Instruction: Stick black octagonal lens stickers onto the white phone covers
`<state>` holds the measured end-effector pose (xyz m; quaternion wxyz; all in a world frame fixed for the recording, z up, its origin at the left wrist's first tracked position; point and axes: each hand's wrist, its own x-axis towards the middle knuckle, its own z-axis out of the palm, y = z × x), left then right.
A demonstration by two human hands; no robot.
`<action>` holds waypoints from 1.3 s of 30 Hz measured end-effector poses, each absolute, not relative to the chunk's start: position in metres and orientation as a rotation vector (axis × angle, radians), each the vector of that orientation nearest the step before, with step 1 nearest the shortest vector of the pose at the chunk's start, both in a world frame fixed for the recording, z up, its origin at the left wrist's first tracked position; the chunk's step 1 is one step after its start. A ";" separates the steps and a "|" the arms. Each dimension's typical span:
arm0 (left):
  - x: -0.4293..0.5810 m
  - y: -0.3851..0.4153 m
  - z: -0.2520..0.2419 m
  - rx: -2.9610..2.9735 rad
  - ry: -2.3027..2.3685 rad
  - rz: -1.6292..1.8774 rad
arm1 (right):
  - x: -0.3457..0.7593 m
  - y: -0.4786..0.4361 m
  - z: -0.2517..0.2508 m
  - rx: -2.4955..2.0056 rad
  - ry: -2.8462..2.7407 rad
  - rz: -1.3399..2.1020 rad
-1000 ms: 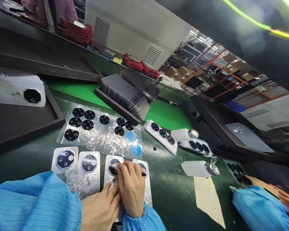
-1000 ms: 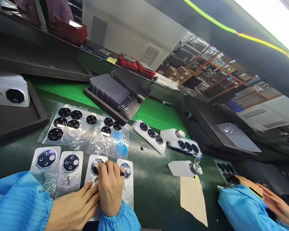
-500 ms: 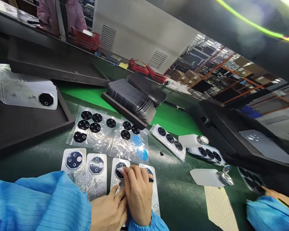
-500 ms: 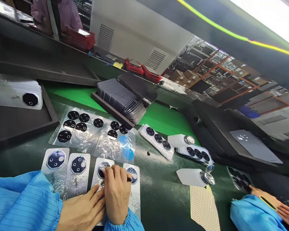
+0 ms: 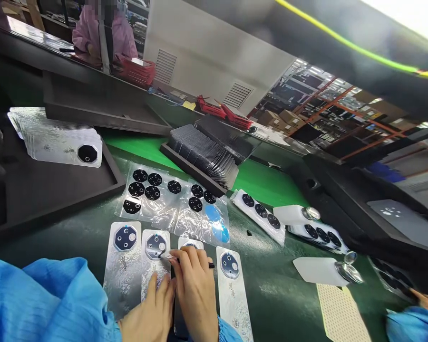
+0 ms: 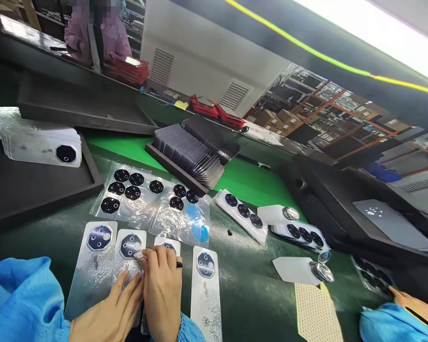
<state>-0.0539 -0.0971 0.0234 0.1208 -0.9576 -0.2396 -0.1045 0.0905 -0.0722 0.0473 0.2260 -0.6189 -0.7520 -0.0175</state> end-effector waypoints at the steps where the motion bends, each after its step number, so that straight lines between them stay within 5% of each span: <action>1: -0.058 -0.096 0.023 -2.799 -0.717 -0.295 | 0.088 -0.071 0.045 -1.712 -2.084 -0.052; 20: -0.049 -0.106 -0.023 -2.910 -0.774 -0.243 | 0.078 -0.070 0.047 -1.701 -2.169 -0.174; 39: -0.051 -0.102 -0.018 -2.914 -0.738 -0.236 | 0.076 -0.070 0.044 -1.726 -2.158 -0.224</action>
